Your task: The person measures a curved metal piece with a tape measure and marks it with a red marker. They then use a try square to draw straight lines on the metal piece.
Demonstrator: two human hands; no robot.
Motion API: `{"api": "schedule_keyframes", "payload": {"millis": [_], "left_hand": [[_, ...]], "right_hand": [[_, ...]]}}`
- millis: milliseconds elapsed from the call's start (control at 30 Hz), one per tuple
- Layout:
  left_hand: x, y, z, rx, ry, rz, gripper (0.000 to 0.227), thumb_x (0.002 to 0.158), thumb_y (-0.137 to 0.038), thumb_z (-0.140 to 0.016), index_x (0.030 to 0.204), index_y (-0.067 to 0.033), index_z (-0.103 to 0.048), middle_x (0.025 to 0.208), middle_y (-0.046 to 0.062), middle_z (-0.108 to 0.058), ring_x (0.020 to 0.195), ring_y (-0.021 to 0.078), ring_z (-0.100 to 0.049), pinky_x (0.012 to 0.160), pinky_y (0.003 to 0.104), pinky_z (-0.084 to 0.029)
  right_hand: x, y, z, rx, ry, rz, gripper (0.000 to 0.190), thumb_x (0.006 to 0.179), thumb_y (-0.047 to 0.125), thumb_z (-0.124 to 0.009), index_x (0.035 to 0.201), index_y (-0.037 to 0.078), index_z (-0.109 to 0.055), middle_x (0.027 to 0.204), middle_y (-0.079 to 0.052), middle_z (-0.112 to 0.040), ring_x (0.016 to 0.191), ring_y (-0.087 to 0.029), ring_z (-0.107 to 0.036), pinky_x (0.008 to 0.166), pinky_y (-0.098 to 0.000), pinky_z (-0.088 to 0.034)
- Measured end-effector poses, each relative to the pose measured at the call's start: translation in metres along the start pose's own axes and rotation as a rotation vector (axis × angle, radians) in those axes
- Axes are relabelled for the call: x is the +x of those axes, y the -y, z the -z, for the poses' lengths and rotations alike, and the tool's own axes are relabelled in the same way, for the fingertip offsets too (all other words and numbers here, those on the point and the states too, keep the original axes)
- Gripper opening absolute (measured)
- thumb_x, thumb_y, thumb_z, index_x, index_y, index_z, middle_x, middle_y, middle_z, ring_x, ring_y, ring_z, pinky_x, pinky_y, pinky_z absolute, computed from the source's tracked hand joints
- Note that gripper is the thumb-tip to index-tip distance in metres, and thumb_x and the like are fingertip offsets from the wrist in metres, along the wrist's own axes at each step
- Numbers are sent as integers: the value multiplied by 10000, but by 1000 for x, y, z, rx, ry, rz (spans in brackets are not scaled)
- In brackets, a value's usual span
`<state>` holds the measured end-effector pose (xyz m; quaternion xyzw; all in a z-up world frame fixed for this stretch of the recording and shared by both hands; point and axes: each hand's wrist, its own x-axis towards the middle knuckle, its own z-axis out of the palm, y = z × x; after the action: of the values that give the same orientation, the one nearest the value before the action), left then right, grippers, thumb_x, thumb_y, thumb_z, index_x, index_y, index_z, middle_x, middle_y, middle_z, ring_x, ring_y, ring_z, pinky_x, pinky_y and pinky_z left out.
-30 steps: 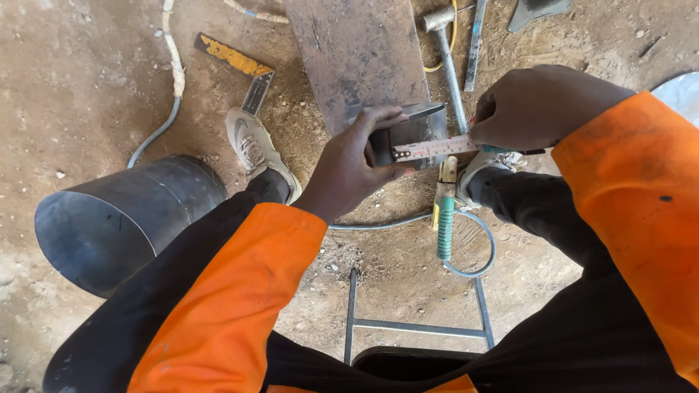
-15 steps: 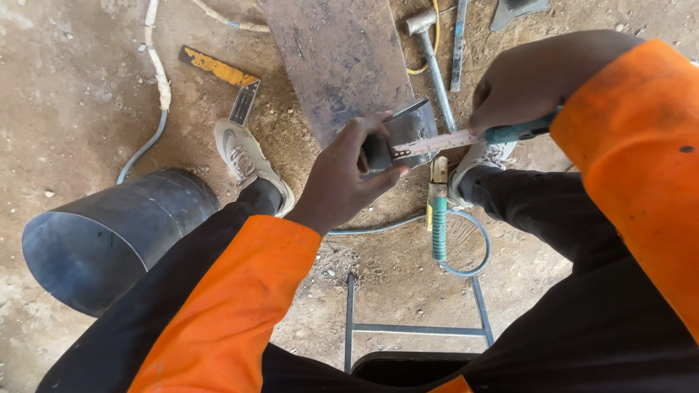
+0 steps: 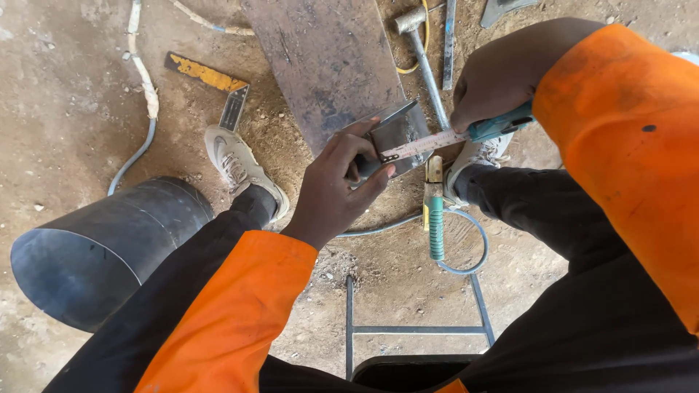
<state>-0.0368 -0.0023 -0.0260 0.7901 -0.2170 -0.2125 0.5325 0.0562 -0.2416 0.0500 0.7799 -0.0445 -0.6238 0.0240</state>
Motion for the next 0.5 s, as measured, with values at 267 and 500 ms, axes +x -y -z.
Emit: {"api": "schedule_keyframes", "payload": {"millis": [267,500], "left_hand": [[0,2,-1,4,-19,-20,147,979,-250,-684,975,-112,-633,1419,90,-616,720,133,-572,637,274,-517],[-3,4,-10,30,-120,-47,148,930,-127,-739,877,-105,-602,1386,87,-640,671,136,-561,620,274,-513]], "right_hand": [[5,2,-2,4,-38,21,413,882,391,-630,1017,59,-835,936,-134,-744,821,-295,-632,767,-418,-490],[-4,7,-4,57,-94,0,447,901,392,-644,1015,-11,-799,911,-152,-733,812,-301,-637,758,-426,-493]]}}
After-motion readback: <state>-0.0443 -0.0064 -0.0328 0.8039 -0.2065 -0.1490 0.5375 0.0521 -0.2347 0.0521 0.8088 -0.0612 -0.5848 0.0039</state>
